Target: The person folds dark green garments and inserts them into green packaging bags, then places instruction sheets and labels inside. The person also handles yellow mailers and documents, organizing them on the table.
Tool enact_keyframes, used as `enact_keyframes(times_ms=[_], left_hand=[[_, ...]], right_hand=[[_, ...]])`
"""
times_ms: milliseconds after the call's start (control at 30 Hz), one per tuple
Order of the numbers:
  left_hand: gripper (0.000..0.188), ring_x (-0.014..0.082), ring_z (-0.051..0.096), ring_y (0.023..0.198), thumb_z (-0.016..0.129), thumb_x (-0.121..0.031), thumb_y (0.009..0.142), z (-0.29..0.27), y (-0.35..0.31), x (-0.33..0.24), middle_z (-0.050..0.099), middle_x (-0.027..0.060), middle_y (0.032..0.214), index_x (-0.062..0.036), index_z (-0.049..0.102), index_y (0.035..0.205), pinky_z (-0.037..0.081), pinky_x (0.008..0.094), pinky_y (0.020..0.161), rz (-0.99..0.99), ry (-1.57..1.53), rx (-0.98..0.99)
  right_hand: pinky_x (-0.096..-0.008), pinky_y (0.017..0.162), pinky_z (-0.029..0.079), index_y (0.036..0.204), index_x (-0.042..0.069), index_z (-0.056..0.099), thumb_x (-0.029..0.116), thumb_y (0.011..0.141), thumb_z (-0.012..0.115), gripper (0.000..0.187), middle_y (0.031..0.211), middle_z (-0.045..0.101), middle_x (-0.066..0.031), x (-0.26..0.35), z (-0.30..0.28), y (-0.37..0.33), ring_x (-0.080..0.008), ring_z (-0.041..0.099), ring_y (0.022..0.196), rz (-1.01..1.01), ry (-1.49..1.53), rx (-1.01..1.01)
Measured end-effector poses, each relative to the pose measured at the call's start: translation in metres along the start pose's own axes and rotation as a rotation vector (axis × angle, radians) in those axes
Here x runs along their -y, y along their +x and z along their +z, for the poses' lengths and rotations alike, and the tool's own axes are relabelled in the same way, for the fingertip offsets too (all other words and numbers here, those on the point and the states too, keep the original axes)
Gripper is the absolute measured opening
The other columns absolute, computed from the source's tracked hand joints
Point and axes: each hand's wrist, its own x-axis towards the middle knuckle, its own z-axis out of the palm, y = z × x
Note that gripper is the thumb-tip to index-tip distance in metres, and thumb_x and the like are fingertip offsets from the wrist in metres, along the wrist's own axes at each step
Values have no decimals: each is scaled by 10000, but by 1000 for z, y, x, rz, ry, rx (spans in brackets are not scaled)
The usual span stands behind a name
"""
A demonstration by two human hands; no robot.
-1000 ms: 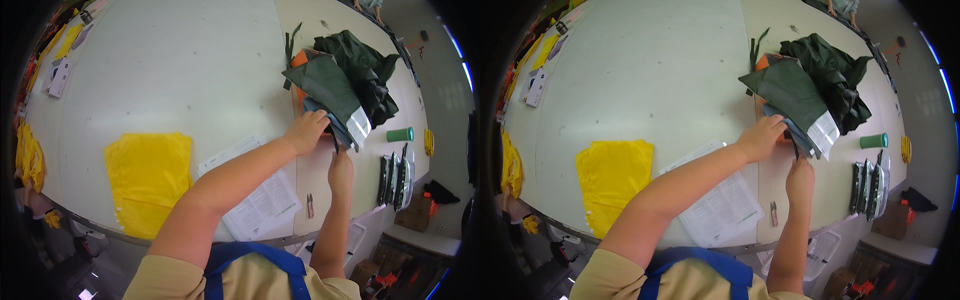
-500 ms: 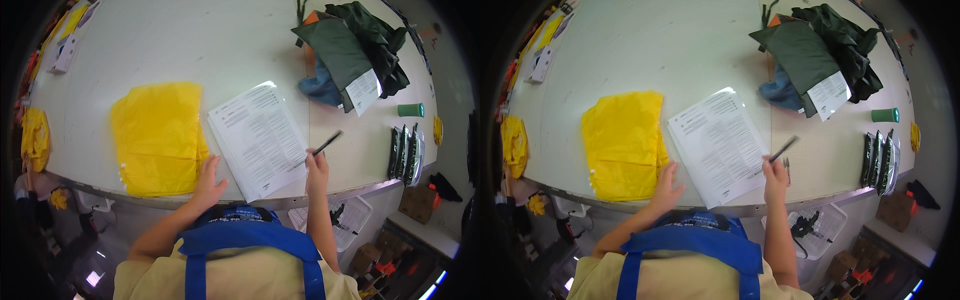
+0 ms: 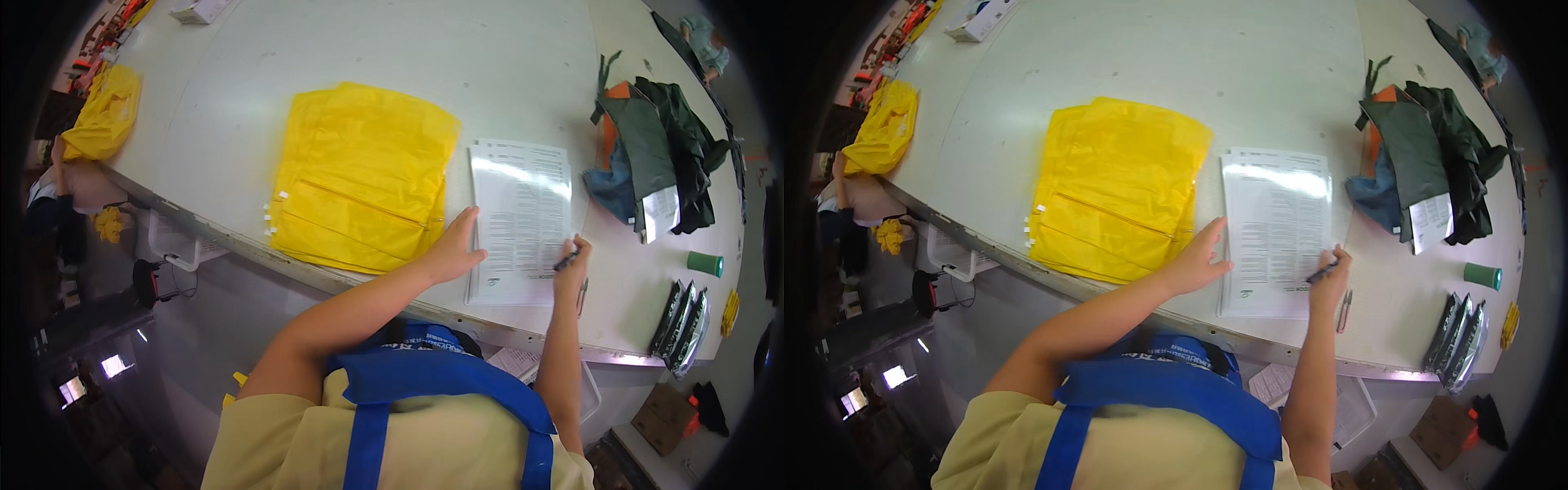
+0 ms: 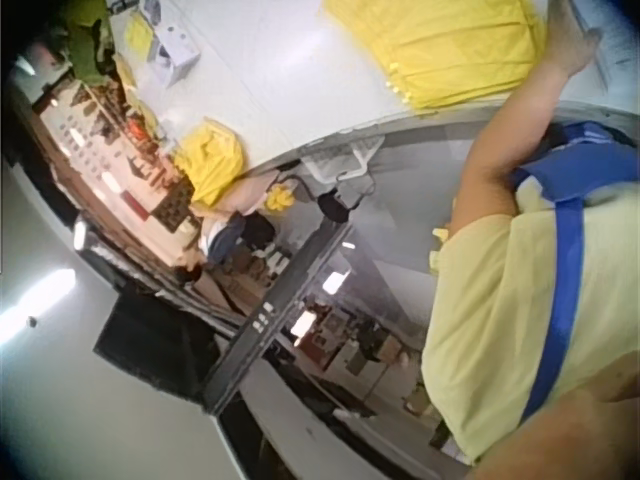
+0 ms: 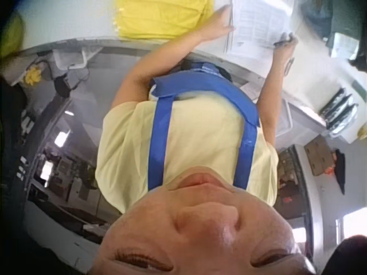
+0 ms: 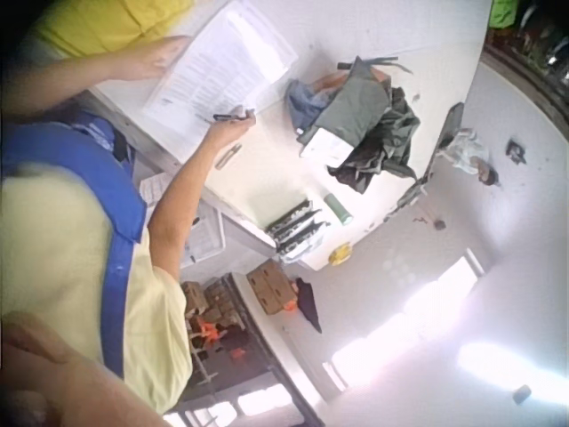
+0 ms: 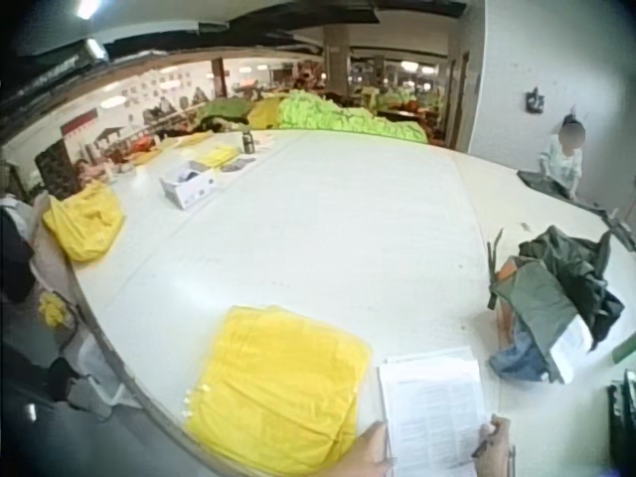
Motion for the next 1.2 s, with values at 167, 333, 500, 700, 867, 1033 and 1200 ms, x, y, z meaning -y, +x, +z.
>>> enact_keyframes(times_ms=[167,333,500,700,867,1033,1200], left_hand=[[738,456,185,1369,685,-413,775,-108,-67,1,166,182,1522,-207,377,1412,179,629,1064,111,1049,-205],[825,465,137,1380,643,-585,745,-146,-109,17,116,161,1540,-246,344,1435,177,677,1032,-217,1236,6],[704,386,374,1222,620,-520,794,-127,-91,-7,353,173,1410,-238,404,1402,330,546,970,-188,1079,50],[554,351,417,1183,629,-401,817,-153,-94,27,450,151,1295,-208,499,1321,315,496,990,128,1126,-101],[563,349,389,1229,663,-319,797,-173,-108,55,434,155,1321,-140,503,1307,294,485,1028,219,990,-199],[548,354,380,1241,665,-248,784,-177,-149,44,424,160,1332,-109,502,1288,291,481,1040,229,863,-448],[529,361,383,1231,645,-204,781,-157,-234,67,407,155,1345,-110,491,1278,295,491,1035,126,762,-839]], right_hand=[[-357,747,467,1049,-6,551,179,926,544,222,838,614,-159,55,-29,-19,-272,588,783,87,-245,47],[-418,760,479,1125,-15,567,232,888,561,343,853,646,-201,-8,-38,14,-359,625,846,269,-428,-15],[-413,847,461,1262,-16,493,283,854,621,522,971,648,-207,19,-32,21,-356,607,962,352,-324,-56],[-466,1037,318,1366,9,373,337,768,738,773,1366,397,-241,13,-6,-82,-381,371,1270,354,-542,-179],[-526,1076,222,1376,-5,335,288,779,720,768,1447,262,-243,79,17,-136,-411,240,1345,184,-523,-120],[-535,1080,186,1357,5,355,234,790,693,699,1445,257,-234,158,62,-158,-427,203,1358,-391,-375,200],[-532,1079,189,1323,16,397,210,795,682,630,1419,309,-223,219,109,-184,-440,230,1343,-850,-186,474]])
